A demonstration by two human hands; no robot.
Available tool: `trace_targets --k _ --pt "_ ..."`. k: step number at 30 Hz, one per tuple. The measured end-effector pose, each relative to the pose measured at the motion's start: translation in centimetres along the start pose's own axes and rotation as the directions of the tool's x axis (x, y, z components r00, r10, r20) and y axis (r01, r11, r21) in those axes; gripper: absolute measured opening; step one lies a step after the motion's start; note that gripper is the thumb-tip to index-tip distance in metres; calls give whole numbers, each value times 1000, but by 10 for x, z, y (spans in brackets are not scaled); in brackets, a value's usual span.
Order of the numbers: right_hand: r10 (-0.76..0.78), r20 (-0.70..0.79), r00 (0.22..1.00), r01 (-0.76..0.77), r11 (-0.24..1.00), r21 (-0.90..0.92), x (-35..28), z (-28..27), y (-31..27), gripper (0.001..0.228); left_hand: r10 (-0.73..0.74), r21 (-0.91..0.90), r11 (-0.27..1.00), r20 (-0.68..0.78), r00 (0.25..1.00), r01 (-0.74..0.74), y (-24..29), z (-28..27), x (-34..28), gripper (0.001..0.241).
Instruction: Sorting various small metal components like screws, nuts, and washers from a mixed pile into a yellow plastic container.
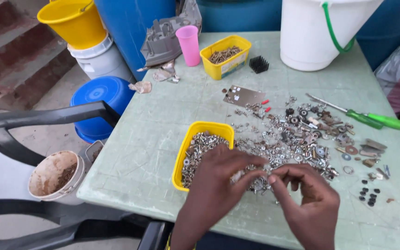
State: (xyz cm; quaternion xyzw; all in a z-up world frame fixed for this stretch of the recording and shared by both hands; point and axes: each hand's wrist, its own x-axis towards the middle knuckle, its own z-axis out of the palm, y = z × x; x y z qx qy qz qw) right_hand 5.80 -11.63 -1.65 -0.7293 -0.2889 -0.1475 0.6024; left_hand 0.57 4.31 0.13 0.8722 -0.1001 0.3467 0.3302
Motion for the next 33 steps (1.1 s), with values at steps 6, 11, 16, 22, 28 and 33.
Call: trace_targets --k 6,11,16,22,28,33 --pt "71 12 997 -72 992 108 -3 11 8 8 13 -107 994 -84 996 -22 7 -7 -4 13" --pt "129 -30 991 -125 986 109 -3 20 -2 9 -9 -144 989 -148 989 -13 3 -7 -9 16" --pt "112 -105 988 -106 992 62 1 23 -6 12 47 -106 992 -218 975 -72 6 -15 -2 14" --pt "164 -154 974 -159 986 39 3 10 13 18 96 92 994 -380 920 -66 -5 -39 7 19" --pt "194 -154 969 -192 981 26 -2 -1 23 18 11 377 921 -283 959 101 -30 -39 6 26" --pt "247 -188 951 -252 968 -4 1 -6 21 16 78 195 981 -315 946 -15 -19 -33 8 12"
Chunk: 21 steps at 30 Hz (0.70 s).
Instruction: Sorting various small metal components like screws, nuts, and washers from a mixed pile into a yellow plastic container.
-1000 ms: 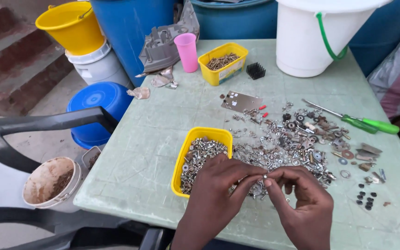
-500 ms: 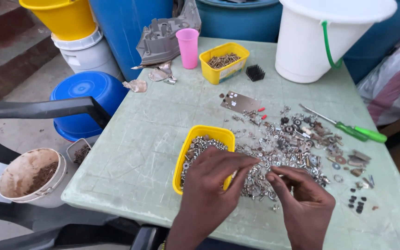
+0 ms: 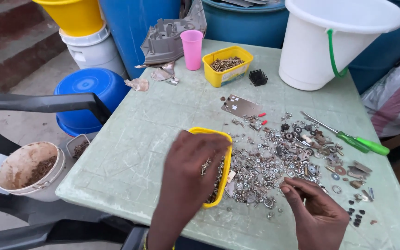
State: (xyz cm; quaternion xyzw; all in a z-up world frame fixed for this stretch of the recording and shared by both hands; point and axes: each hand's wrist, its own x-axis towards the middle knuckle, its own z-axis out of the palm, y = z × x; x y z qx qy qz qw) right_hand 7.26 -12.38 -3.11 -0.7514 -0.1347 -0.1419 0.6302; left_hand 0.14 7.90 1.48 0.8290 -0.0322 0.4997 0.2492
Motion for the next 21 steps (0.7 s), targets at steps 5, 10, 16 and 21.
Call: trace_targets --k 5,10,16,21 --pt "23 78 997 -30 995 90 -4 1 -1 27 135 -194 978 324 936 -74 34 10 -11 19" --pt "49 227 973 -100 970 221 -11 -7 12 38 217 -236 963 384 897 -132 41 10 -11 21" --pt "278 348 896 -354 918 179 -9 -3 -6 43 220 -147 973 380 898 -176 27 7 -11 11" --pt "141 332 933 -98 985 -143 5 -11 -5 32 205 46 972 303 931 -229 9 1 -6 16"
